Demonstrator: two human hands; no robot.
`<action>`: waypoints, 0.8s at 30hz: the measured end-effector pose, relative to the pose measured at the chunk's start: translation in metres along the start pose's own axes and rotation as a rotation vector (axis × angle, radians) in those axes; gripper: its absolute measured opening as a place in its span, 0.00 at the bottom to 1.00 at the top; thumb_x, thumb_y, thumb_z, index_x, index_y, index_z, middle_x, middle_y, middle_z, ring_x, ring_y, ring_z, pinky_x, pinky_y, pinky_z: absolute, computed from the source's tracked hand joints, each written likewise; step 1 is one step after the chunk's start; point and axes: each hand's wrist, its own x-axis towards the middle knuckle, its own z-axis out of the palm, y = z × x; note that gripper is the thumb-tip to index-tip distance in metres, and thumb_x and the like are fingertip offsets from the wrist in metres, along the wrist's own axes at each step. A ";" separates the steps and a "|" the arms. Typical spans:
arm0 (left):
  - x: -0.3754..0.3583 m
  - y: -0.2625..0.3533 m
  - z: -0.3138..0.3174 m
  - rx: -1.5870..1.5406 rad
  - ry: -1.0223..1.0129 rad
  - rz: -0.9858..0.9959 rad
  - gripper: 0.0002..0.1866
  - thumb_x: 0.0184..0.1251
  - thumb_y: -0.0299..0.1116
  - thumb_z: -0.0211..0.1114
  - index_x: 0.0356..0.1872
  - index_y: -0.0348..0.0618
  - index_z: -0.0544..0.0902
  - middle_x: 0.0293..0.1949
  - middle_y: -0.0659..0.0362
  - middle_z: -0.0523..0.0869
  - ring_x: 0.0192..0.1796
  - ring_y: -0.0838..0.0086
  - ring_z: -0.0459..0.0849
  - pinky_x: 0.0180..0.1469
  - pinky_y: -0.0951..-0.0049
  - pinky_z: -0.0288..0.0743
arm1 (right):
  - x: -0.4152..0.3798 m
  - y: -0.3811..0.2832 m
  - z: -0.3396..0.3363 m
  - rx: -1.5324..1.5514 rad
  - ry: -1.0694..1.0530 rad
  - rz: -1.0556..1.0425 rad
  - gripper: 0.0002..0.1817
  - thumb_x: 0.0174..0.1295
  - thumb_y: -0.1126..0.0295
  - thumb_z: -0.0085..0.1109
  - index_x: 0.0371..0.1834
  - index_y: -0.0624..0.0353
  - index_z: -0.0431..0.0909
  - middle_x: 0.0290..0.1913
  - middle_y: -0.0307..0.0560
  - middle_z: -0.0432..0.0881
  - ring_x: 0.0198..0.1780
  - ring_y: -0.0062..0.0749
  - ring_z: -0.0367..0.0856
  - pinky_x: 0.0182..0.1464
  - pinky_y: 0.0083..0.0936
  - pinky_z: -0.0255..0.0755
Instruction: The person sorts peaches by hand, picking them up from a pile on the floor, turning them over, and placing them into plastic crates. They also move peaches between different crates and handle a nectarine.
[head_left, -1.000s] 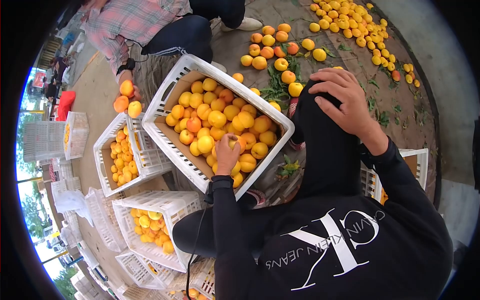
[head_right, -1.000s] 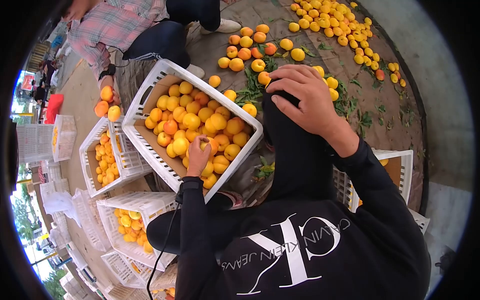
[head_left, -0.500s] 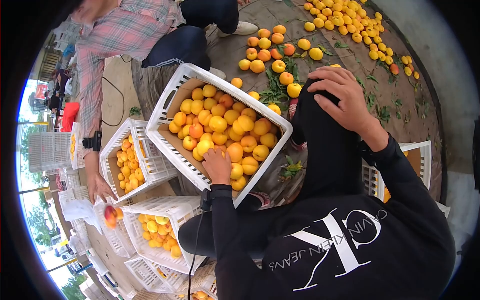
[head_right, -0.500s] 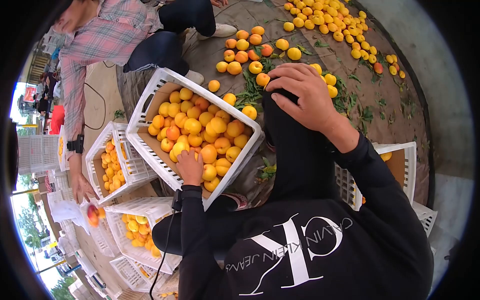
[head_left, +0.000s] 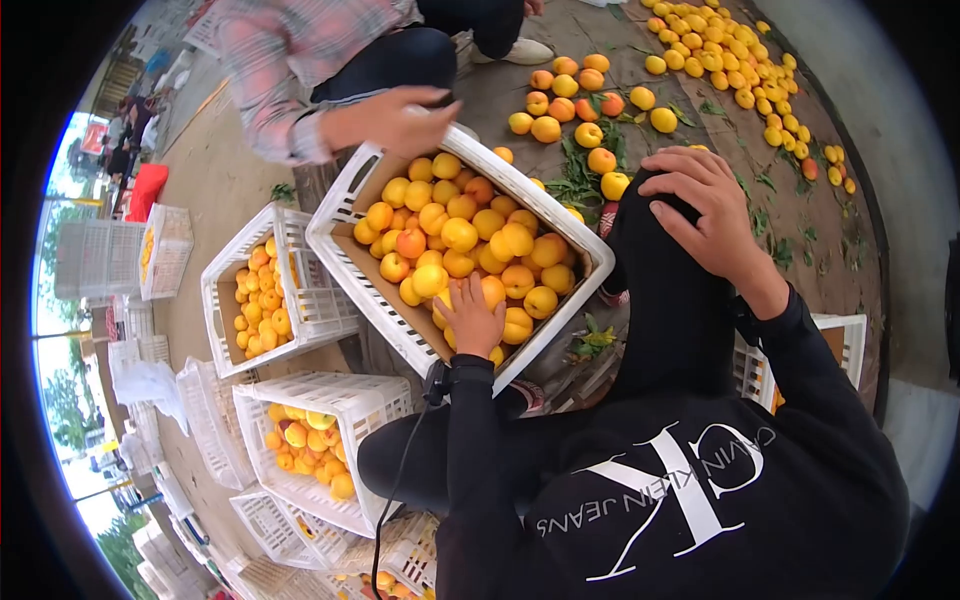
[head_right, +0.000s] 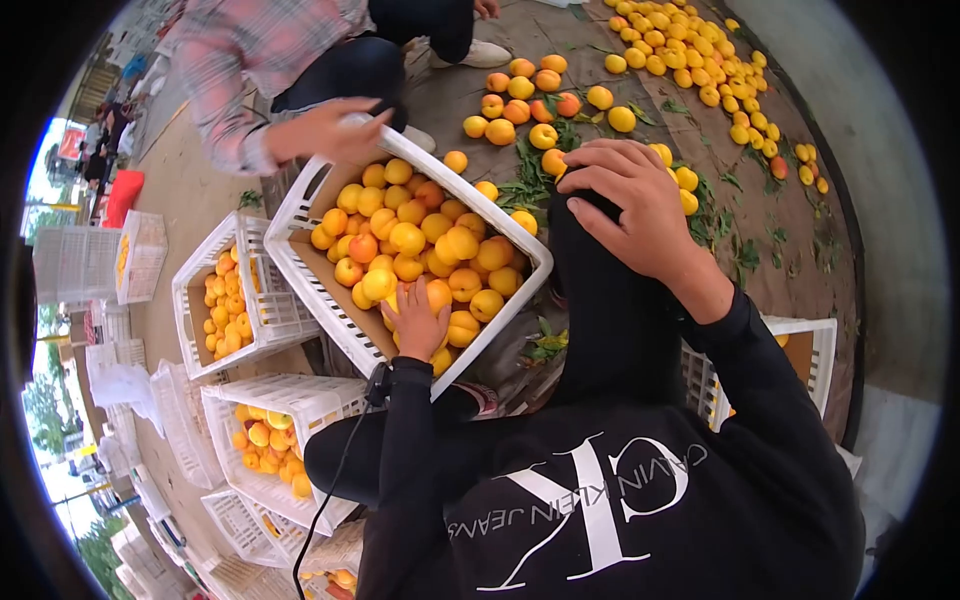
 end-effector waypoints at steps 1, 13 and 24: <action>0.003 -0.004 -0.001 -0.110 -0.016 -0.007 0.36 0.64 0.52 0.55 0.68 0.39 0.63 0.62 0.48 0.72 0.71 0.54 0.60 0.68 0.31 0.33 | 0.002 -0.001 0.000 0.006 0.000 -0.001 0.07 0.54 0.69 0.62 0.37 0.52 0.82 0.51 0.38 0.82 0.58 0.39 0.75 0.60 0.37 0.66; 0.053 -0.086 -0.050 -1.064 0.324 -0.538 0.26 0.73 0.42 0.49 0.63 0.31 0.67 0.59 0.41 0.74 0.63 0.57 0.72 0.65 0.63 0.64 | -0.005 0.008 -0.004 0.013 0.021 0.001 0.07 0.54 0.70 0.61 0.36 0.53 0.82 0.50 0.39 0.82 0.58 0.40 0.75 0.61 0.37 0.65; 0.062 -0.008 -0.017 -0.029 0.229 -0.245 0.32 0.53 0.34 0.68 0.62 0.43 0.69 0.63 0.47 0.65 0.64 0.49 0.63 0.65 0.50 0.62 | 0.004 0.013 -0.005 0.113 -0.016 0.082 0.06 0.54 0.74 0.57 0.35 0.58 0.81 0.49 0.44 0.82 0.58 0.43 0.75 0.62 0.37 0.63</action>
